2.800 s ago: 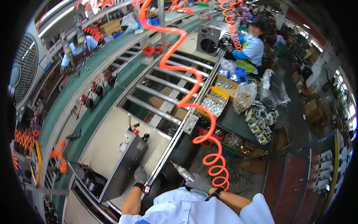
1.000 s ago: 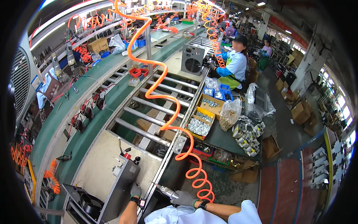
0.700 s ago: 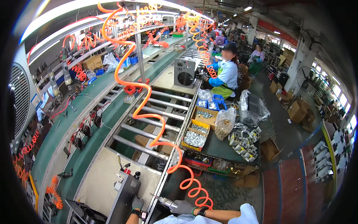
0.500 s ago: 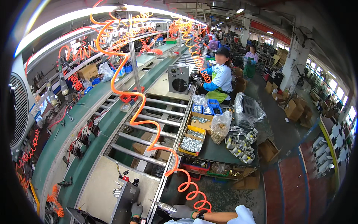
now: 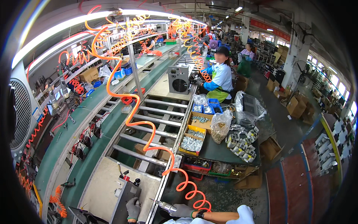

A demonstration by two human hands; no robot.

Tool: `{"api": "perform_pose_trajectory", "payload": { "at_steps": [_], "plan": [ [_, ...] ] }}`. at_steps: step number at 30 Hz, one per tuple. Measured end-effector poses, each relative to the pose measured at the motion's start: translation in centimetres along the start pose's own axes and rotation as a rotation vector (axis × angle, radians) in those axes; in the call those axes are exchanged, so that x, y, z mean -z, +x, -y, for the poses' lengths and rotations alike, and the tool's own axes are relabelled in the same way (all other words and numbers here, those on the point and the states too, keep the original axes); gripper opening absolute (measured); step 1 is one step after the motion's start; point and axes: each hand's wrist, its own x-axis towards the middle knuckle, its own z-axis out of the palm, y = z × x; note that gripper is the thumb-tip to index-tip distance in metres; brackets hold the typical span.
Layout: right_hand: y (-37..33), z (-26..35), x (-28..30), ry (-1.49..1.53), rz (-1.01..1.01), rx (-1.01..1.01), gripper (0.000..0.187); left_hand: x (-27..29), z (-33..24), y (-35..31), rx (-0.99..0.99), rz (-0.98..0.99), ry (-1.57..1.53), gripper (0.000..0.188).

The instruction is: The person places a metal component onto a chassis and secures it with a power tool before positioning a circuit board assembly and fastening it as well. Finally, they retrieve a screw from a bin and place the completed unit onto a shelf.

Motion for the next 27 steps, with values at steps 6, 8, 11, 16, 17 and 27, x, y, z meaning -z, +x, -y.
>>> {"api": "perform_pose_trajectory", "payload": {
  "at_steps": [6, 8, 11, 16, 17, 27],
  "plan": [
    [-0.2, 0.5, 0.1, 0.019, 0.059, 0.018, 0.059, 4.8, -4.2, 2.3, 0.017, -0.089, -0.109, 0.014],
    [-0.2, 0.7, 0.1, 0.078, 0.102, 0.021, 0.059, 5.7, -3.3, 3.4, 0.067, -0.242, -0.088, 0.013],
    [-0.1, 1.0, 0.0, 0.043, 0.127, 0.008, 0.059, 5.6, -1.6, 5.1, 0.097, -0.306, -0.184, 0.013],
    [-0.3, 1.0, 0.2, -0.002, 0.126, 0.041, 0.065, 5.1, -1.4, 5.2, 0.109, -0.353, -0.186, 0.013],
    [-0.4, 1.0, 0.3, -0.002, 0.112, 0.048, 0.068, 5.1, -1.6, 5.2, 0.121, -0.42, -0.196, 0.013],
    [-0.8, 0.1, 0.3, 0.018, 0.077, 0.037, 0.055, 5.3, 0.0, 6.5, 0.199, -0.456, -0.162, 0.007]
  ]
}}
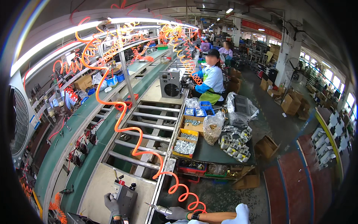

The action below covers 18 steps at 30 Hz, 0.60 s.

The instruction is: The person places a metal component onto a chassis and secures it with a power tool before positioning a circuit board assembly and fastening it as well. Finally, they retrieve a screw from a bin and place the completed unit onto a shelf.

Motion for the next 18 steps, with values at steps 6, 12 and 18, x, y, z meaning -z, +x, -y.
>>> {"api": "perform_pose_trajectory", "payload": {
  "at_steps": [6, 12, 18],
  "plan": [
    [0.3, -0.9, -1.6, 0.081, -0.223, 0.133, 0.043, -0.1, 1.0, 0.0, -0.039, 0.029, 0.107, 0.007],
    [0.1, -0.5, -0.5, 0.06, 0.024, 0.008, 0.051, 0.0, 1.3, 0.0, -0.03, 0.077, 0.099, 0.007],
    [-0.8, 0.9, 0.6, 0.058, 0.046, -0.033, 0.052, 0.4, 0.7, 0.1, 0.049, 0.124, 0.081, 0.009]
  ]
}}
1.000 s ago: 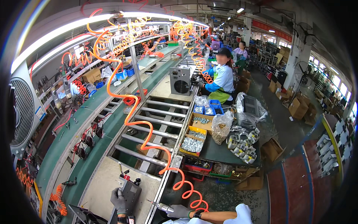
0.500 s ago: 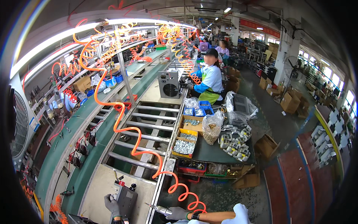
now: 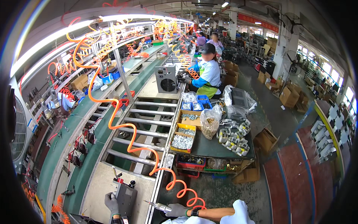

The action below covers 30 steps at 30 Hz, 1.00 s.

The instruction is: The person places a metal component onto a chassis and secures it with a power tool before positioning a circuit board assembly and fastening it as well. Finally, they retrieve a screw from a bin and place the completed unit onto a shelf.

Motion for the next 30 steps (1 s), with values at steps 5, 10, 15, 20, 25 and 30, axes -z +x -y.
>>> {"api": "perform_pose_trajectory", "payload": {
  "at_steps": [5, 10, 15, 20, 25, 30],
  "plan": [
    [-1.2, 1.0, 0.7, 0.046, -0.004, 0.026, 0.05, 0.1, -0.4, 0.1, 0.01, 0.01, 0.001, 0.009],
    [-1.5, 1.2, 1.0, 0.132, -0.008, 0.053, 0.05, 0.1, -0.2, 0.2, 0.004, 0.028, 0.003, 0.009],
    [-0.7, 0.4, 0.6, 0.111, -0.037, 0.055, 0.047, -0.1, 0.3, 0.3, -0.017, 0.023, 0.026, 0.009],
    [0.5, -0.8, -0.3, 0.079, -0.096, 0.073, 0.044, -0.3, 0.7, 0.3, -0.028, -0.014, 0.019, 0.009],
    [1.0, -1.5, -1.4, 0.046, -0.221, 0.136, 0.041, -0.4, 0.9, 0.3, -0.026, -0.016, 0.02, 0.009],
    [1.0, -2.3, -1.6, 0.137, -0.273, 0.279, 0.042, -0.2, 0.9, 0.3, -0.023, 0.014, 0.048, 0.01]
  ]
}}
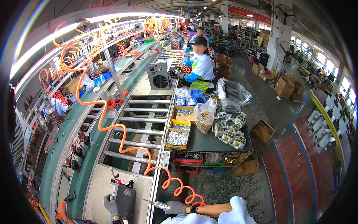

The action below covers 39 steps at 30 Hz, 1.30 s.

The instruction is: The person places a metal component onto a chassis and secures it with a power tool before positioning a circuit board assembly and fastening it as well. Finally, they retrieve a screw from a bin and place the completed unit onto a shelf.

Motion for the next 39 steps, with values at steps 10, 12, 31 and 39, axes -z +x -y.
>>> {"api": "perform_pose_trajectory", "payload": {
  "at_steps": [10, 12, 31, 39],
  "plan": [
    [0.6, 0.8, 0.2, -0.063, 0.107, -0.177, 0.043, 0.0, 0.2, 0.0, -0.012, -0.002, -0.019, 0.01],
    [0.5, 0.9, 0.2, -0.063, 0.115, -0.184, 0.043, 0.1, 0.2, 0.0, -0.013, 0.015, -0.023, 0.01],
    [-0.1, 2.1, 1.1, -0.092, 0.267, -0.253, 0.05, 0.4, -0.8, -0.2, -0.006, -0.012, -0.007, 0.009],
    [0.2, -0.1, -0.7, -0.079, 0.073, -0.114, 0.044, 0.4, -0.4, -0.1, -0.009, -0.005, -0.025, 0.009]
  ]
}}
